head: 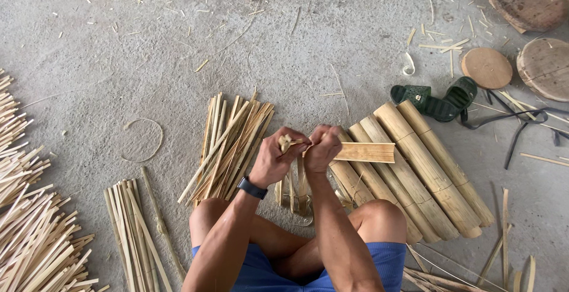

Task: The person strips thin layers from a bamboo tube and thin bamboo slats using a knife.

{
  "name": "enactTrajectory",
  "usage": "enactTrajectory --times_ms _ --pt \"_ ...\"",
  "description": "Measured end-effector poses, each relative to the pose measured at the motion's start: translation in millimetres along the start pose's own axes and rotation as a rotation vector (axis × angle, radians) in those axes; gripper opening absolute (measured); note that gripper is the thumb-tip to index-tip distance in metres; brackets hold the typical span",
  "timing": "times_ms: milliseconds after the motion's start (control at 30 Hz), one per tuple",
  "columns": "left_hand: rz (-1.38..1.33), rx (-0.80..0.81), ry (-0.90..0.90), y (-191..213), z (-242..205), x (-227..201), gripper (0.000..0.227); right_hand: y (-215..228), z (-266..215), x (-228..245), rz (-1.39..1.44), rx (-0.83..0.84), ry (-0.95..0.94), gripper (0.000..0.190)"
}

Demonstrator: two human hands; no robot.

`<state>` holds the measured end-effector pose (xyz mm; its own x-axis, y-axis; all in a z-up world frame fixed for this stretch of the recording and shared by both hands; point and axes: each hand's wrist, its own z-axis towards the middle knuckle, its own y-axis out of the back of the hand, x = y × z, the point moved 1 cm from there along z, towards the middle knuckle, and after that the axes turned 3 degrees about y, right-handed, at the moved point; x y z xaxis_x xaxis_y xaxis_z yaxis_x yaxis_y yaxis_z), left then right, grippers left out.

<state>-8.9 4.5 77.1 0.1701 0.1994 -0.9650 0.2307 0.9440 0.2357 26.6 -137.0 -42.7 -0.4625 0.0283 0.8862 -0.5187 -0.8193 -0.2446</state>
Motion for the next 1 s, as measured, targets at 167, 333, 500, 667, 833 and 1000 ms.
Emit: enactTrajectory --times_ms 167,333,500,667,833,1000 --pt "-0.365 -0.120 -0.072 40.1 -32.3 22.2 0.009 55.1 53.8 12.0 -0.148 -0.205 -0.068 0.040" --pt "-0.256 -0.214 -0.006 47.2 -49.0 31.5 0.010 76.6 44.3 50.8 0.222 -0.129 -0.179 0.050" --pt "-0.127 -0.306 -0.044 47.3 -47.7 27.3 0.014 76.1 -4.1 36.9 0.187 0.126 -0.141 0.022" --pt "-0.208 -0.559 -0.207 109.8 -54.1 6.5 0.021 120.1 34.0 44.1 -0.858 -0.067 0.873 0.036" --pt "-0.264 -0.862 -0.332 162.7 -67.3 -0.9 0.008 147.1 64.8 70.7 0.143 -0.352 -0.052 0.050" --pt "-0.517 -1.173 -0.444 233.1 -98.2 25.1 0.014 231.2 112.2 53.6 0.218 -0.714 -0.171 0.051"
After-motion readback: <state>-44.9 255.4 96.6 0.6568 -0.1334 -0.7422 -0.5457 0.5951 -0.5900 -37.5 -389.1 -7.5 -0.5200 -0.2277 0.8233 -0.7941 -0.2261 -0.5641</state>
